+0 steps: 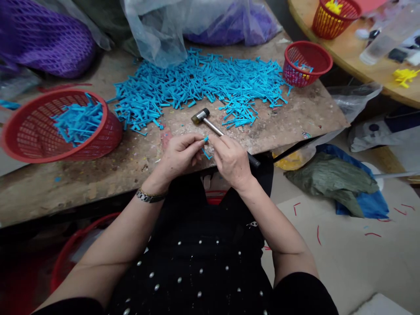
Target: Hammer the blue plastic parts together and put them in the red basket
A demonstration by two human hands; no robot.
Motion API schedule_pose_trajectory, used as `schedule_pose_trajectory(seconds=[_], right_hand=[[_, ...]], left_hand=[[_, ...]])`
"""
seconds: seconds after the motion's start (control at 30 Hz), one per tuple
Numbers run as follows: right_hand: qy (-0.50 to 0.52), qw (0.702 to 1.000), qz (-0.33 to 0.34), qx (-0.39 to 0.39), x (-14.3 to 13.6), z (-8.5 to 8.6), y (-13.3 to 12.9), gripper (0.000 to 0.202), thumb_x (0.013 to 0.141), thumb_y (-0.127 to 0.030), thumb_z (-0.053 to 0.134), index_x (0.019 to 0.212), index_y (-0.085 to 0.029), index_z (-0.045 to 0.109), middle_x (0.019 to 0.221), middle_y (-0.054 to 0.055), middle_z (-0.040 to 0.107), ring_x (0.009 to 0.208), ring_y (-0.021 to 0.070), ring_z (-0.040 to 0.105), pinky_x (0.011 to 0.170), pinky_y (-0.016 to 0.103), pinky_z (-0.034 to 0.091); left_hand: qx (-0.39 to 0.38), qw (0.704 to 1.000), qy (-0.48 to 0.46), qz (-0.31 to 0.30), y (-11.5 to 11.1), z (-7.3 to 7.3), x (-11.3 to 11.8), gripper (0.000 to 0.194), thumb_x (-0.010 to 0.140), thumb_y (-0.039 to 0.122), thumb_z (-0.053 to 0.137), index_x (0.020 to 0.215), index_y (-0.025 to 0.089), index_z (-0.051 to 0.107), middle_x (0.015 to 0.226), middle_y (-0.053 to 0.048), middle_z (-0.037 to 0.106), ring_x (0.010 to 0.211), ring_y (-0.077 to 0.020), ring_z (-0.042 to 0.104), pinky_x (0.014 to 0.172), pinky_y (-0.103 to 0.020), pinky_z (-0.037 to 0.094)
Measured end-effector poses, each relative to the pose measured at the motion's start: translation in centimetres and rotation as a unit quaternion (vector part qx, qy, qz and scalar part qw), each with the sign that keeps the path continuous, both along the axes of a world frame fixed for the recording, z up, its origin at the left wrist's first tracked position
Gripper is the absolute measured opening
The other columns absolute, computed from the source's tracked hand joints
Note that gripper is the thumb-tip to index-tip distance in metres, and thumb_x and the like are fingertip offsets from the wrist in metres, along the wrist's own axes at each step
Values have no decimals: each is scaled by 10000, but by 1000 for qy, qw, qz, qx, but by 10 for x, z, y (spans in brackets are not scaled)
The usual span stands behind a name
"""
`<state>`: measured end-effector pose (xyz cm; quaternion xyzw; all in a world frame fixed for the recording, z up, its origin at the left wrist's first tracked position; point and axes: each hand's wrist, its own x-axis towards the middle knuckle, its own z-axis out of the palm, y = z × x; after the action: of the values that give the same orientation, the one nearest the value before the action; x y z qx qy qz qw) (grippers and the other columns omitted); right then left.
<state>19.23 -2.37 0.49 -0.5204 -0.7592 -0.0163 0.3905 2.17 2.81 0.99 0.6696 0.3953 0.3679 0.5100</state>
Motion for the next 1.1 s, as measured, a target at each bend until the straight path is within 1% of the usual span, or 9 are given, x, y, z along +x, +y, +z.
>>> schedule_pose_trajectory(seconds=[0.13,0.3,0.43,0.57,0.73,0.97,1.1], right_hand=[[66,998,12,-7,0,5,-2,310,1034,-171,440,1205,-167,699,1008,93,732,903,200,678,811,333,553],[113,993,11,-9,-3,11,-6,302,1043,-193,449,1193,-173,710,1002,89,735,888,189,684,807,338,563],[112,994,-2,-9,-2,10,-8,300,1036,-189,463,1193,-189,719,975,82,729,888,192,683,809,343,568],[107,994,-13,-2,0,10,-10,291,1039,-191,476,1191,-199,724,944,73,720,873,188,681,802,341,575],[91,996,-13,19,0,11,-12,298,1034,-169,481,1209,-171,722,916,75,707,840,185,670,774,325,571],[65,997,-29,0,-1,6,-12,322,1027,-175,478,1245,-213,712,973,72,713,881,191,669,816,331,569],[65,998,-24,6,0,4,-12,321,1027,-172,475,1243,-188,712,969,86,707,882,199,669,813,333,564]], left_hand=[[-17,999,-47,-11,-1,-3,3,254,931,428,659,894,180,704,553,37,595,395,-64,491,382,-167,374],[18,994,-108,-12,1,-9,5,313,899,494,711,976,191,723,594,32,631,431,-75,557,423,-171,461],[33,992,-123,-12,1,-13,4,343,891,518,718,968,183,727,611,26,649,442,-81,582,435,-178,487],[31,992,-119,-11,1,-15,3,349,898,523,708,983,186,728,616,23,661,444,-82,590,435,-176,485],[31,993,-116,-13,0,-15,3,330,904,510,706,982,189,727,616,28,652,444,-78,584,440,-174,483],[42,993,-105,-13,-1,-15,3,301,920,479,695,990,188,730,623,27,644,440,-75,574,440,-175,475],[51,994,-100,-10,-1,-16,3,296,923,479,691,984,191,729,632,28,639,440,-76,571,439,-179,475]])
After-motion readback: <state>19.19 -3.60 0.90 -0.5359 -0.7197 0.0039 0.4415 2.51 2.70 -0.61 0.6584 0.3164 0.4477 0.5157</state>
